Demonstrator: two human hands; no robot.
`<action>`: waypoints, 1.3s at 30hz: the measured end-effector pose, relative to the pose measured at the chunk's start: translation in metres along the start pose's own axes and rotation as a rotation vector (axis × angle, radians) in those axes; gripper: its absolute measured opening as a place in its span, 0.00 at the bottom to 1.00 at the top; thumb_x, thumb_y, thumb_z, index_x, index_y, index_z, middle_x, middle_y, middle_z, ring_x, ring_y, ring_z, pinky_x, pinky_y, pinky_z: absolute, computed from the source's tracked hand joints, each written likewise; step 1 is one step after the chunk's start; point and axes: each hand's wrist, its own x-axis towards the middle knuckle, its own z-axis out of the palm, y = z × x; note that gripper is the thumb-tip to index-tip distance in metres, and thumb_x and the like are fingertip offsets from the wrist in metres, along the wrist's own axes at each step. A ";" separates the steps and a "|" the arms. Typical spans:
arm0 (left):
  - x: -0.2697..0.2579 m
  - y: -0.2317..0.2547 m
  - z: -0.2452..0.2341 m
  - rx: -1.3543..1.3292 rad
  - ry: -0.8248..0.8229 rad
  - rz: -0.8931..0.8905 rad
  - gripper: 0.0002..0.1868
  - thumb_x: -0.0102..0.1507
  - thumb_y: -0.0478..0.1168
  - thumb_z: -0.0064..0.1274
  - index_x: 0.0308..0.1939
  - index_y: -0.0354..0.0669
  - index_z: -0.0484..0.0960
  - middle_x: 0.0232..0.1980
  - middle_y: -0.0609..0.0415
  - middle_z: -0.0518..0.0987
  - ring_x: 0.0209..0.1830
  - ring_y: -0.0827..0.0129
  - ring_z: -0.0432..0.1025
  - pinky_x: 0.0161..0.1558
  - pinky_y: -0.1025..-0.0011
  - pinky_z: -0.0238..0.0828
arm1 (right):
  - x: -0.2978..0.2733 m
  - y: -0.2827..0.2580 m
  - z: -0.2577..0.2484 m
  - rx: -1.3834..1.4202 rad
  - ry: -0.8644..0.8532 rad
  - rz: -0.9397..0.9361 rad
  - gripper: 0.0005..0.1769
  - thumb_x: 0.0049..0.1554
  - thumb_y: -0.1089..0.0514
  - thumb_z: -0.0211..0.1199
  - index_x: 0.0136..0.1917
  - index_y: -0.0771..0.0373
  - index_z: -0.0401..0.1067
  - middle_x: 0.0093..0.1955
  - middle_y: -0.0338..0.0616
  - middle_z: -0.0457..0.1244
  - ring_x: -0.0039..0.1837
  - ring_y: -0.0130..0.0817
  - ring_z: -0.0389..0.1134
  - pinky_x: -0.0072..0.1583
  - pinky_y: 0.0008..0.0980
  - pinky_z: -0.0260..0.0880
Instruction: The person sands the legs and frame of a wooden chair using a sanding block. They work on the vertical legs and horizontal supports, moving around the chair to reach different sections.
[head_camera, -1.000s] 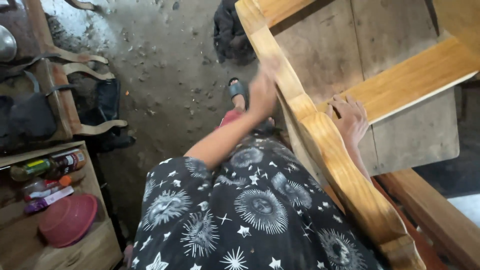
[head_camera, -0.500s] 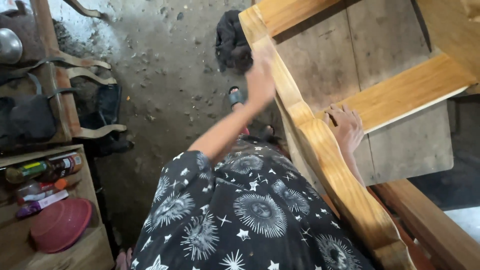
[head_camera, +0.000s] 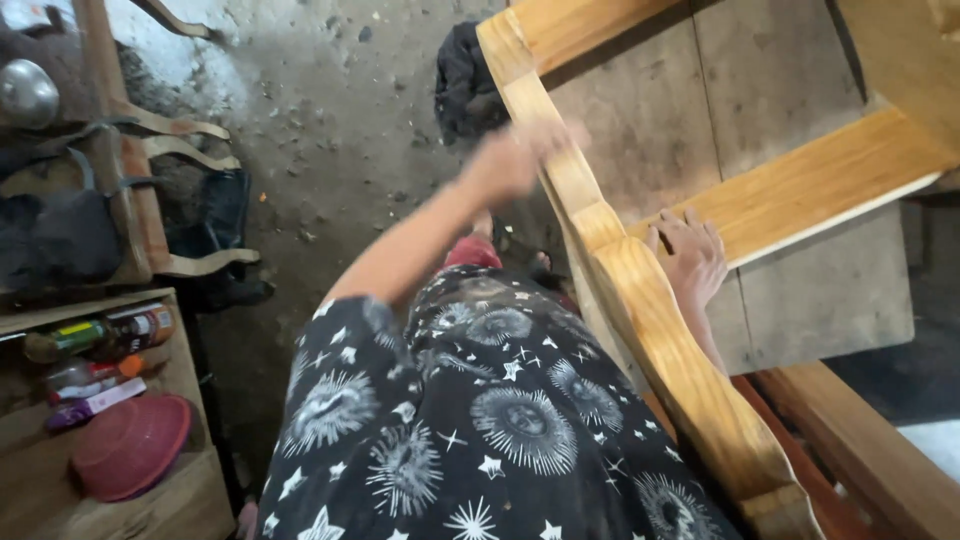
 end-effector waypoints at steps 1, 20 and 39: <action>-0.009 0.000 0.001 0.008 0.001 0.000 0.27 0.58 0.18 0.35 0.54 0.41 0.81 0.60 0.49 0.81 0.12 0.79 0.62 0.11 0.83 0.58 | 0.004 -0.001 0.001 0.007 0.004 -0.002 0.12 0.57 0.58 0.65 0.53 0.58 0.83 0.59 0.42 0.72 0.69 0.46 0.68 0.72 0.50 0.60; 0.059 -0.001 -0.044 0.448 -0.241 -0.526 0.27 0.69 0.55 0.31 0.69 0.54 0.65 0.43 0.38 0.77 0.36 0.45 0.75 0.35 0.53 0.72 | 0.009 -0.004 -0.009 -0.040 0.194 -0.084 0.07 0.57 0.60 0.65 0.44 0.57 0.84 0.53 0.40 0.74 0.61 0.40 0.74 0.67 0.47 0.71; 0.070 0.001 -0.044 0.720 -0.118 -0.394 0.10 0.60 0.44 0.47 0.40 0.46 0.80 0.35 0.47 0.77 0.37 0.44 0.81 0.37 0.52 0.79 | 0.006 0.029 0.023 -0.036 0.341 -0.154 0.03 0.56 0.52 0.67 0.43 0.44 0.80 0.46 0.29 0.73 0.56 0.38 0.76 0.65 0.36 0.71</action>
